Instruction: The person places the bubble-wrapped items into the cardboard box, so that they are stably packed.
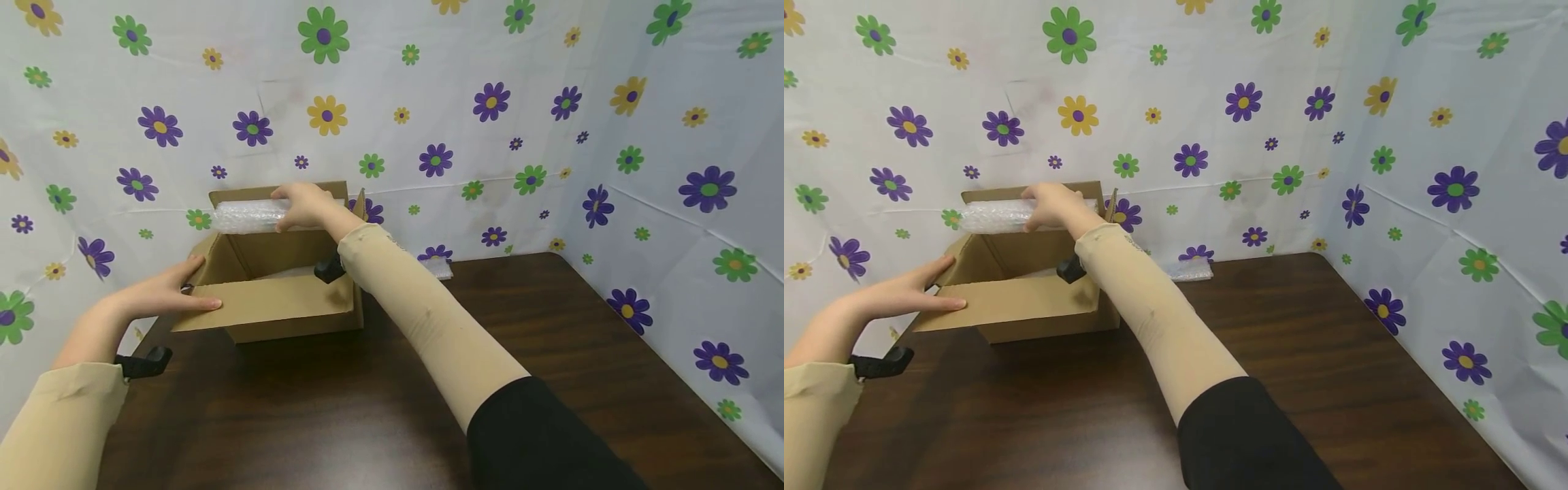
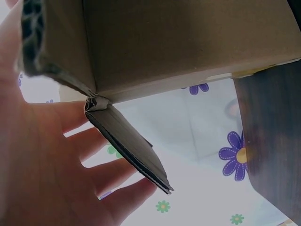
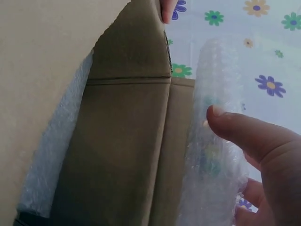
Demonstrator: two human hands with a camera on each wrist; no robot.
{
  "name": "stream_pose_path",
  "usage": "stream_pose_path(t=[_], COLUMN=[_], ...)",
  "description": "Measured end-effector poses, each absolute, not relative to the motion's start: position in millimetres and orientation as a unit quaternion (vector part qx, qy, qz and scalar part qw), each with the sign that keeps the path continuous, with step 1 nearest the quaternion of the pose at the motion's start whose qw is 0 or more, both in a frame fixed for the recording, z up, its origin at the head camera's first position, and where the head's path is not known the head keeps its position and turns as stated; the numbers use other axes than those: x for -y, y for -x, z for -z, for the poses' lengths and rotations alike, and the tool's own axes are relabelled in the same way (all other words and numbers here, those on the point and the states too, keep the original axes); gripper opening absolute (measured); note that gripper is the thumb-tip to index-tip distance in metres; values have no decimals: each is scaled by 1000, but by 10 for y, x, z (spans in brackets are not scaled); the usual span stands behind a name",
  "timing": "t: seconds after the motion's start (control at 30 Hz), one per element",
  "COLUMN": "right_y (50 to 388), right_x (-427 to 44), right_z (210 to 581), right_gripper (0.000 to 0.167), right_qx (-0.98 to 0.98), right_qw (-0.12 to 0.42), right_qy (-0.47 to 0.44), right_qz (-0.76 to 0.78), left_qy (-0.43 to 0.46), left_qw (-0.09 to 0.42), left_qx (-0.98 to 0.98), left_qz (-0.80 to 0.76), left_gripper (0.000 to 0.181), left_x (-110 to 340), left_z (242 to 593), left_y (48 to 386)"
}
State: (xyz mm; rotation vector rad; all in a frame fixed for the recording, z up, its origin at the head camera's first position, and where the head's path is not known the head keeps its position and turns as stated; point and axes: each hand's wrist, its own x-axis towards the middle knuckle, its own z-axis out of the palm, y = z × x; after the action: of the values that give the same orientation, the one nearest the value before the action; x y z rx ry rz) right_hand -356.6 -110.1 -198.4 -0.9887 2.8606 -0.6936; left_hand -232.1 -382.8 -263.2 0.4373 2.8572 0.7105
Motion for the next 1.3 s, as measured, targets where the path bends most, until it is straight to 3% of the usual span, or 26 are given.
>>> stream_pose_path(t=[0.8,1.3], right_y=[3665,3697], right_x=[1174,1186], right_z=[2291,2382], right_gripper=[73,70], right_qx=[-943,-949], right_qw=[70,59], right_qy=[264,260], right_qz=[190,169], left_qy=[-144,-141], left_qw=[83,82], left_qx=[-957,-958], left_qz=[-236,-237], left_gripper=[106,107], left_x=[3833,3836], left_z=[2645,2653], left_y=[2333,2349])
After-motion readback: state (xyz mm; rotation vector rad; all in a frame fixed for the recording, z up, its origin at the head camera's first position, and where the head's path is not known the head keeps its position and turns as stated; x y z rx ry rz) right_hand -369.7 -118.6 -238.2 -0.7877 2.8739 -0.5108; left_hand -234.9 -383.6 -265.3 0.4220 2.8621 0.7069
